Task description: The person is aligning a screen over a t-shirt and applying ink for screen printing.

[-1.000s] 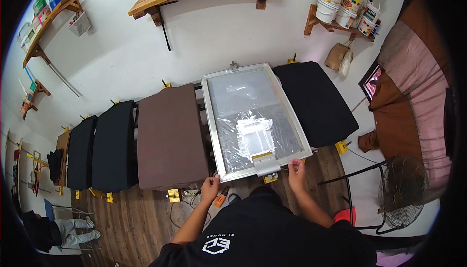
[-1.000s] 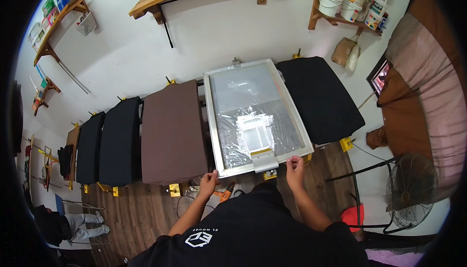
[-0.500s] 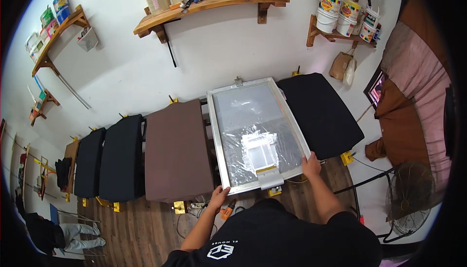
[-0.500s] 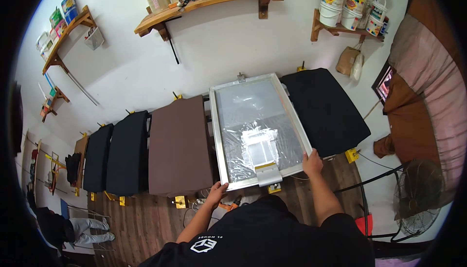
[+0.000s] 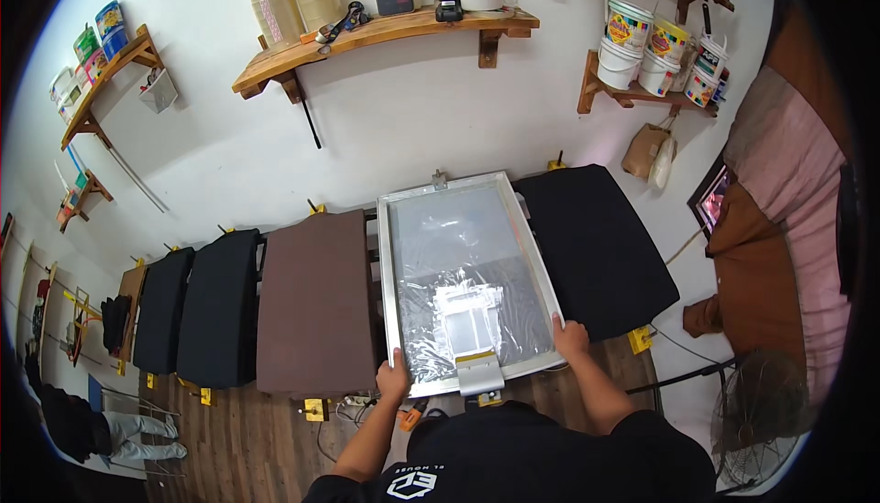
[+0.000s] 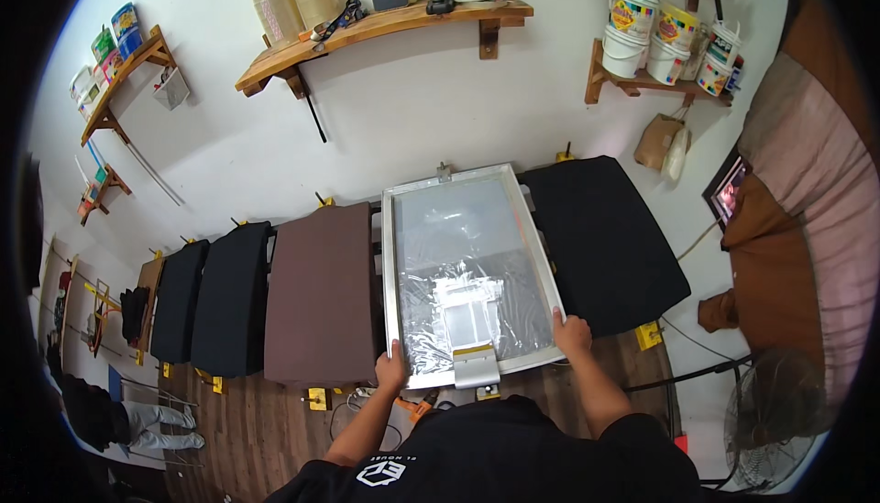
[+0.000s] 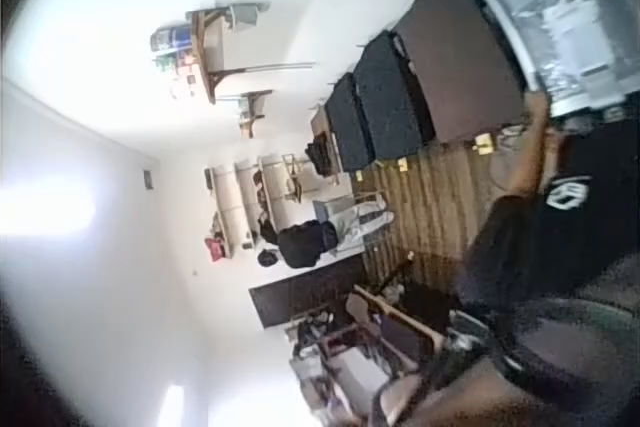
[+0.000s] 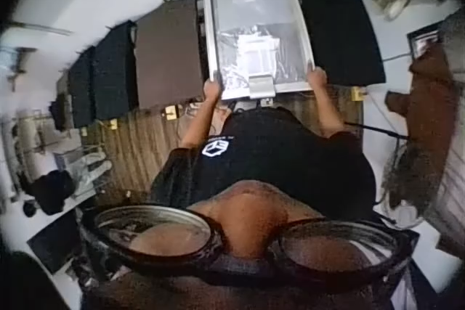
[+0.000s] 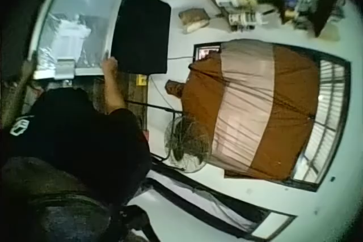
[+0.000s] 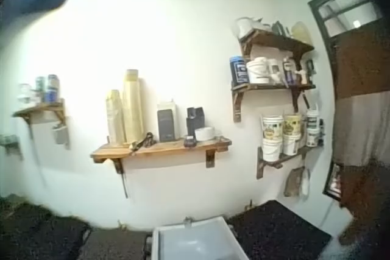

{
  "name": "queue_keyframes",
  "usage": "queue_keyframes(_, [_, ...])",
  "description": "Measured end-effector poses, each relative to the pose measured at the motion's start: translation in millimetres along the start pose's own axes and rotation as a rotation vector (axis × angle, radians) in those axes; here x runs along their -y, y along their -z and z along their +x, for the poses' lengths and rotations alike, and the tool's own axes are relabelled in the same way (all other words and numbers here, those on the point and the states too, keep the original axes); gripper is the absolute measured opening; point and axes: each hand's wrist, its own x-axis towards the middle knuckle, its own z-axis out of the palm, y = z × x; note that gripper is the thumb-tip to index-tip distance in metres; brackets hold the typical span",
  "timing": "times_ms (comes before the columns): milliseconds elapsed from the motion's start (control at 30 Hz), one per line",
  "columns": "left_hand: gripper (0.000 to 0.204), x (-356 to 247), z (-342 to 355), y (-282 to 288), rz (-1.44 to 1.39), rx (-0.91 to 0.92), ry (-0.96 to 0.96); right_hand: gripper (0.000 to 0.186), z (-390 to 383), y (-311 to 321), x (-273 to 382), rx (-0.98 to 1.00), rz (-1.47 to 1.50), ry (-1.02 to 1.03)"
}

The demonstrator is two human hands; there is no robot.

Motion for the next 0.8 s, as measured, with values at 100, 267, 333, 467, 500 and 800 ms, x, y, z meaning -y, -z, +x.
queue_keyframes(100, [0.087,-10.3,-10.2,4.3,0.171,-0.105,-0.048,0.074,8.6,-25.3,-22.0,-0.094,0.095,0.100])
queue_keyframes(267, [0.088,-20.3,-13.9,8.5,0.261,-0.114,-0.003,0.072,19.7,-25.1,-27.1,-0.084,0.232,0.280])
queue_keyframes(333, [0.088,-19.6,-16.7,10.3,0.262,-0.110,0.034,0.071,18.0,-21.7,-26.7,-0.087,0.274,0.266])
queue_keyframes(467, [0.087,-18.8,-18.5,13.1,0.232,-0.130,-0.007,0.071,13.1,-7.5,-24.9,-0.083,0.266,0.266])
queue_keyframes(500, [0.087,-19.5,-19.3,15.2,0.238,-0.127,0.002,0.070,11.3,-4.1,-24.4,-0.079,0.275,0.268])
queue_keyframes(800, [0.076,-53.3,-27.6,48.4,0.087,-0.198,-0.114,0.061,-4.5,55.4,9.9,-0.086,0.436,0.317])
